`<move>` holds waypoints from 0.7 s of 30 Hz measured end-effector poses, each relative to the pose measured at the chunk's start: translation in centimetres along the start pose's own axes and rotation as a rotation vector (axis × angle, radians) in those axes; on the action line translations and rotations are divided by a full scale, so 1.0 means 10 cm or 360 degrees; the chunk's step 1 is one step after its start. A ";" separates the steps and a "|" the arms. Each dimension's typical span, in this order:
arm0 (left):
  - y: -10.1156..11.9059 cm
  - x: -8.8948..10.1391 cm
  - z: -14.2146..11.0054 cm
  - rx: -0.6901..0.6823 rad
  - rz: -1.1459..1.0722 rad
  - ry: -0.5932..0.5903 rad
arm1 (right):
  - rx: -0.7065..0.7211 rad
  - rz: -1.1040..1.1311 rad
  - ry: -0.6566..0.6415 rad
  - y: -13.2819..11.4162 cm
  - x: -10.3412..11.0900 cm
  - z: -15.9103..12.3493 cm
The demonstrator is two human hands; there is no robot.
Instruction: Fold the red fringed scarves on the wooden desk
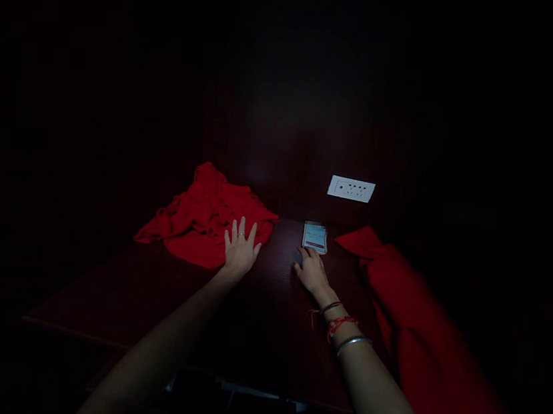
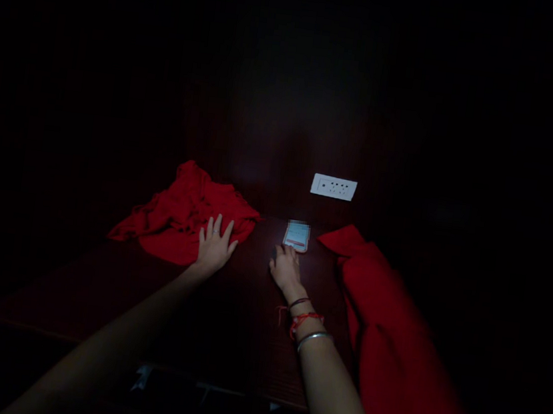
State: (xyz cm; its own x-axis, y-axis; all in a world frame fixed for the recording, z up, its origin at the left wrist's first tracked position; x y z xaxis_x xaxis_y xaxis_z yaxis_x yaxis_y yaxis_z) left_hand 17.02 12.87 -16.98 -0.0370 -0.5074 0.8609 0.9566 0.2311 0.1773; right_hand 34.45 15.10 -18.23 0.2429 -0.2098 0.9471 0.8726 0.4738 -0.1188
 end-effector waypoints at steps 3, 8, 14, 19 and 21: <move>-0.04 0.02 0.02 0.0051 -0.0004 -0.0003 | 0.0019 -0.0008 0.0000 -0.03 -0.05 0.02; -0.05 0.01 0.01 0.0049 0.0027 -0.0018 | 0.0061 -0.0030 0.0007 -0.08 -0.09 0.04; 0.22 -0.03 -0.01 -0.0132 0.0050 -0.0009 | 0.0142 -0.0081 0.0091 0.19 0.30 0.17; 0.99 -0.12 0.20 -0.0447 -0.0079 0.0004 | 0.0195 -0.0221 -0.0026 0.92 0.81 0.35; 1.46 -0.15 0.29 -0.0603 -0.0152 0.0005 | 0.0129 -0.0298 -0.0158 1.33 0.92 0.35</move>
State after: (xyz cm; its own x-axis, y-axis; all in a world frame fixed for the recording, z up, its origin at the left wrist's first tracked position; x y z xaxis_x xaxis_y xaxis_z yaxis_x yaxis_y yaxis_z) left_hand 30.17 19.42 -14.28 -0.1309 -0.5143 0.8475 0.9878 -0.1401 0.0676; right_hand 46.86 22.46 -10.08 0.0338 -0.2172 0.9755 0.8605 0.5028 0.0822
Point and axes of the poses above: each hand's wrist, its own z-axis towards the middle knuckle, its own x-axis out of the back of the hand, y = z × x, the point moved 7 cm from there along z, towards the middle knuckle, and after that the axes turned 8 degrees about x, right-handed, at the moved point
